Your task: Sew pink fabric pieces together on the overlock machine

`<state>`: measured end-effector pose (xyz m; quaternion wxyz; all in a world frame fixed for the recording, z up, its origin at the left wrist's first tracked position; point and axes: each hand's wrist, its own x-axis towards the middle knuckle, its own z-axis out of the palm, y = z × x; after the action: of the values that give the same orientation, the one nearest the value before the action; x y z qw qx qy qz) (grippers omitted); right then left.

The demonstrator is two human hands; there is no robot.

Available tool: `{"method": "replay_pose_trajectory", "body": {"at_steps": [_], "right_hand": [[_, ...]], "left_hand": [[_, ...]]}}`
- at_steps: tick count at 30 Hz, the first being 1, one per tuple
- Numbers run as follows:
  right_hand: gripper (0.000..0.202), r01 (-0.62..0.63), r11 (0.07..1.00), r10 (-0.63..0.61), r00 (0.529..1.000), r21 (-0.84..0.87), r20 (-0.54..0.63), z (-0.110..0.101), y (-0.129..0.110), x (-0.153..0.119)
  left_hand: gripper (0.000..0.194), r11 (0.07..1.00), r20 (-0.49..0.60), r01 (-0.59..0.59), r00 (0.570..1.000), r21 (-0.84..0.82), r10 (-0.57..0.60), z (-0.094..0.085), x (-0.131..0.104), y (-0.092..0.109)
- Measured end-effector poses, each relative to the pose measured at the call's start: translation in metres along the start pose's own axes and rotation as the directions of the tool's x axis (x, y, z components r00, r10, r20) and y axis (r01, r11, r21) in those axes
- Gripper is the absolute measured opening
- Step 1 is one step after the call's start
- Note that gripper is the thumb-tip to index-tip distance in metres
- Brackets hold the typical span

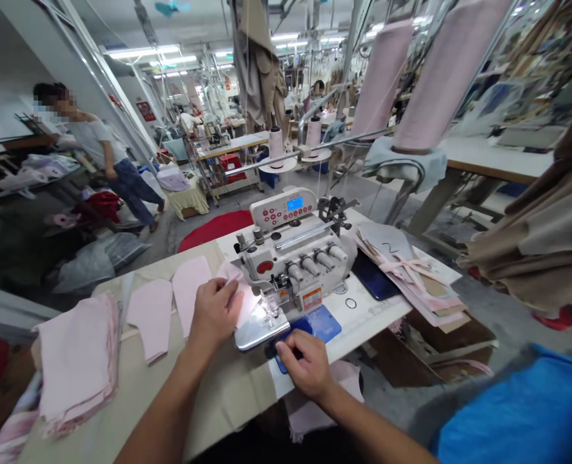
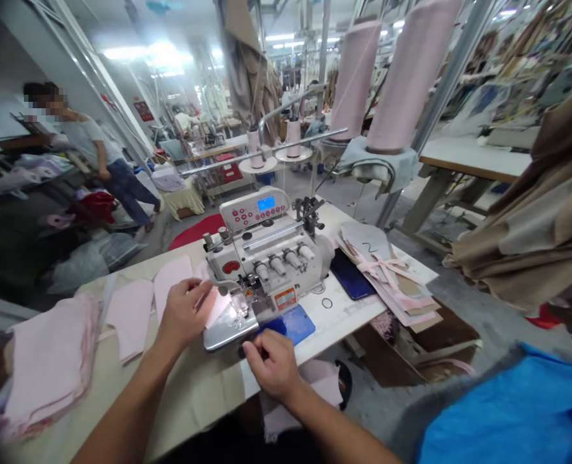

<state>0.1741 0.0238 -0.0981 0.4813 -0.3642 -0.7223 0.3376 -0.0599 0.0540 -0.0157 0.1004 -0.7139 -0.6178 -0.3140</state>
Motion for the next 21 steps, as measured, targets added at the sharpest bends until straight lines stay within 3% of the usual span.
{"method": "replay_pose_trajectory", "body": {"at_steps": [6, 9, 11, 13, 14, 15, 16, 18, 19, 20, 21], "right_hand": [[0.029, 0.048, 0.999, -0.048, 0.997, 0.008, 0.052, 0.002, -0.005, 0.004], [0.034, -0.124, 0.981, 0.105, 0.986, 0.152, 0.13, 0.004, -0.012, 0.006], [0.041, -0.352, 0.864, 0.292, 0.933, 0.36, 0.211, 0.005, -0.018, 0.005], [0.042, -0.545, 0.589, 0.455, 0.834, 0.597, 0.313, 0.004, -0.023, 0.002], [0.039, -0.592, 0.425, 0.506, 0.783, 0.685, 0.363, 0.002, -0.025, 0.001], [0.035, -0.611, 0.273, 0.537, 0.738, 0.743, 0.409, -0.002, -0.026, 0.0], [0.032, -0.615, 0.146, 0.552, 0.7, 0.775, 0.452, -0.006, -0.026, -0.001], [0.027, -0.609, -0.021, 0.557, 0.651, 0.793, 0.515, -0.014, -0.026, 0.001], [0.026, -0.599, -0.066, 0.562, 0.639, 0.798, 0.525, -0.018, -0.026, 0.002], [0.026, -0.591, -0.09, 0.568, 0.631, 0.801, 0.529, -0.021, -0.026, 0.003], [0.025, -0.589, -0.099, 0.573, 0.625, 0.802, 0.529, -0.024, -0.026, 0.004]], "left_hand": [[0.031, 0.998, -0.041, 0.057, 0.998, -0.002, -0.057, -0.025, -0.041, 0.018], [0.034, 0.997, -0.042, 0.056, 0.997, -0.048, -0.058, -0.038, -0.064, 0.044], [0.037, 0.982, 0.023, 0.055, 0.998, -0.183, -0.051, -0.041, -0.086, 0.068], [0.041, 0.908, 0.213, 0.041, 0.976, -0.417, 0.053, -0.032, -0.114, 0.094], [0.042, 0.834, 0.336, 0.045, 0.926, -0.55, 0.172, -0.024, -0.129, 0.105], [0.039, 0.741, 0.438, 0.079, 0.846, -0.667, 0.304, -0.014, -0.145, 0.115], [0.031, 0.662, 0.523, 0.184, 0.774, -0.726, 0.358, -0.001, -0.159, 0.123], [0.021, 0.491, 0.696, 0.531, 0.674, -0.691, 0.25, 0.024, -0.18, 0.134], [0.023, 0.338, 0.784, 0.715, 0.604, -0.612, 0.141, 0.035, -0.186, 0.137], [0.03, 0.129, 0.856, 0.847, 0.514, -0.516, 0.048, 0.044, -0.19, 0.14], [0.038, -0.098, 0.907, 0.903, 0.422, -0.419, 0.011, 0.052, -0.191, 0.142]]}}
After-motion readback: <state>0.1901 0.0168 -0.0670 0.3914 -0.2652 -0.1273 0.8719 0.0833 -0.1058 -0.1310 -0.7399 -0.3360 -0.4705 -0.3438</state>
